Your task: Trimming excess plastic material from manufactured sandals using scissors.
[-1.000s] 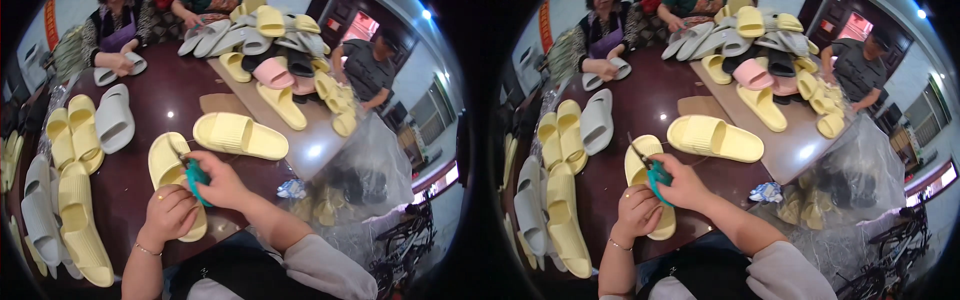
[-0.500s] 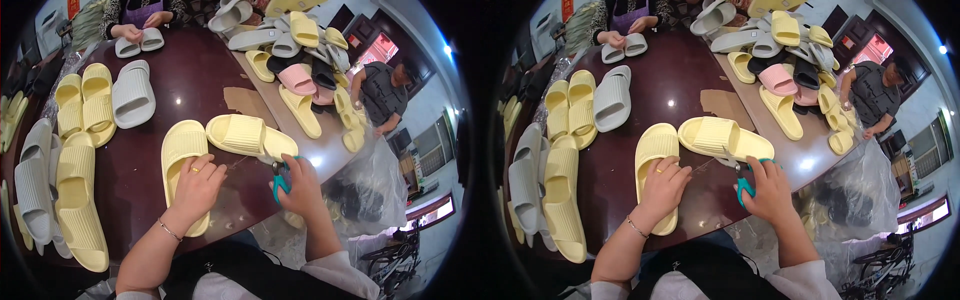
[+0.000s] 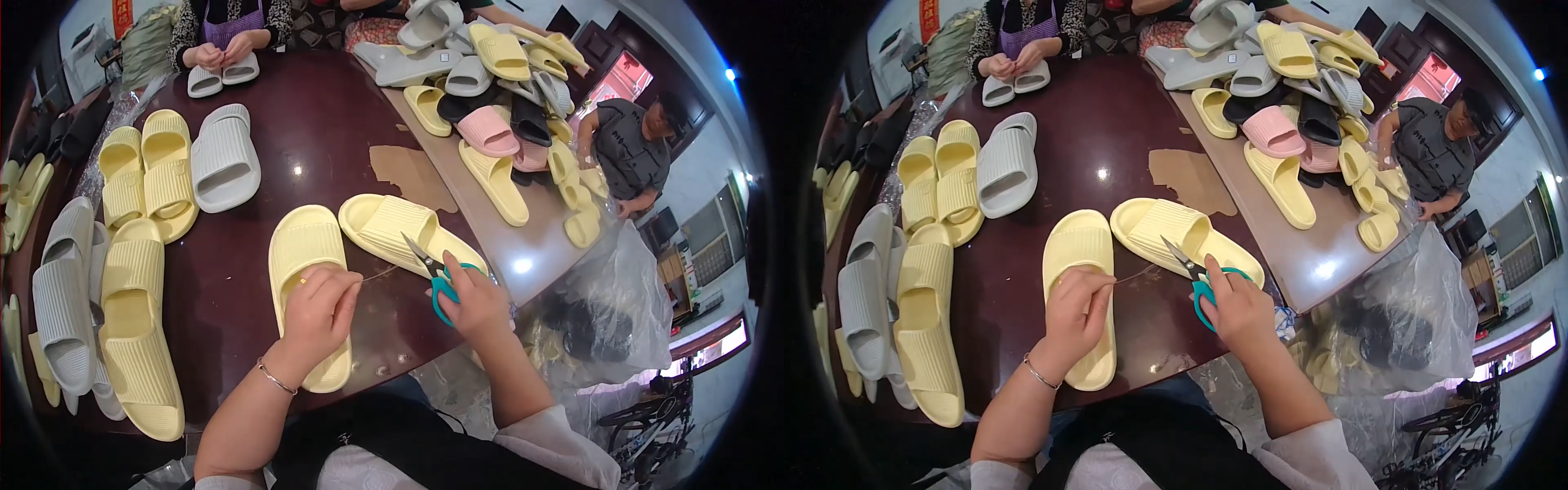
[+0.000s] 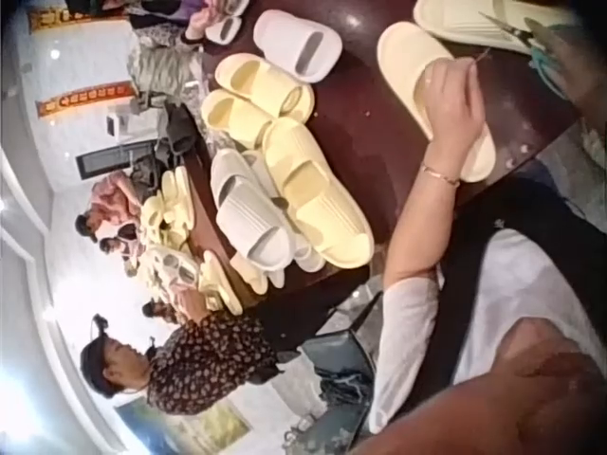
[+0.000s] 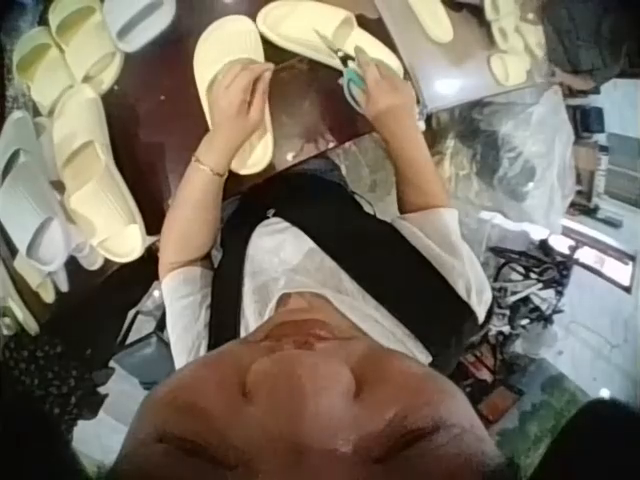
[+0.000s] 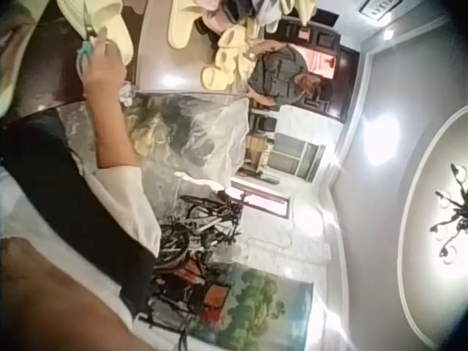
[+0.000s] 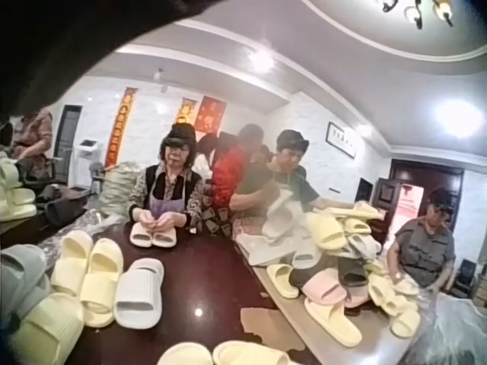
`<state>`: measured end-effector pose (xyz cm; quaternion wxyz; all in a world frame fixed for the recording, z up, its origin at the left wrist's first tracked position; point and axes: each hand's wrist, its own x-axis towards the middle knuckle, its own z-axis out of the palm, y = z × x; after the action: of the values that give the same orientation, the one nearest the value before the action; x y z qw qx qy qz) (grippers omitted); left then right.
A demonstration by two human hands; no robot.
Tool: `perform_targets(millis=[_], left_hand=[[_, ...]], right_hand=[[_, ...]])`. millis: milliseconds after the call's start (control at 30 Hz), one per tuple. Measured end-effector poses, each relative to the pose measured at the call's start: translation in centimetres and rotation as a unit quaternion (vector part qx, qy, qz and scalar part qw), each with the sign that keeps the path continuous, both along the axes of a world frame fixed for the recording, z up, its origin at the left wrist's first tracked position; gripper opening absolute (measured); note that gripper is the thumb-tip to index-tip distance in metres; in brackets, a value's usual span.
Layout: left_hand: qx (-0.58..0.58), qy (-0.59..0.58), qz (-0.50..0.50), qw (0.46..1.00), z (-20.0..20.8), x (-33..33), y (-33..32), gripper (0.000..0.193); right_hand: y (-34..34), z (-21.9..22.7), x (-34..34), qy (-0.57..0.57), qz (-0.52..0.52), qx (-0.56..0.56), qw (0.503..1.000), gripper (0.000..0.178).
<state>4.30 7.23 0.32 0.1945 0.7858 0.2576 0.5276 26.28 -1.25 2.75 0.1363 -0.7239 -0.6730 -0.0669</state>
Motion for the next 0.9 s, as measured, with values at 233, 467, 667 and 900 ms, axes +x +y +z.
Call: perform_targets(millis=[233,467,667,900], left_hand=[[-0.173,-0.193,0.054,0.964,3.5,-5.6,-3.2,0.01],[-0.342,-0.324,0.016,0.882,1.7,-21.4,-13.2,0.019],[-0.514,0.2,0.07,0.832,6.8,-22.7,-15.6,0.015],[-0.279,0.479,0.116,0.824,2.0,-19.6,-15.0,0.015]], right_hand=[[-0.3,0.5,1.0,0.039,-0.011,0.08,0.996,0.053],[2.4,0.5,1.7,0.286,-0.022,0.083,0.954,0.051],[6.1,-2.8,0.7,0.414,-0.017,0.087,0.906,0.051],[6.5,-2.2,-1.4,0.392,-0.033,0.077,0.916,0.047]])
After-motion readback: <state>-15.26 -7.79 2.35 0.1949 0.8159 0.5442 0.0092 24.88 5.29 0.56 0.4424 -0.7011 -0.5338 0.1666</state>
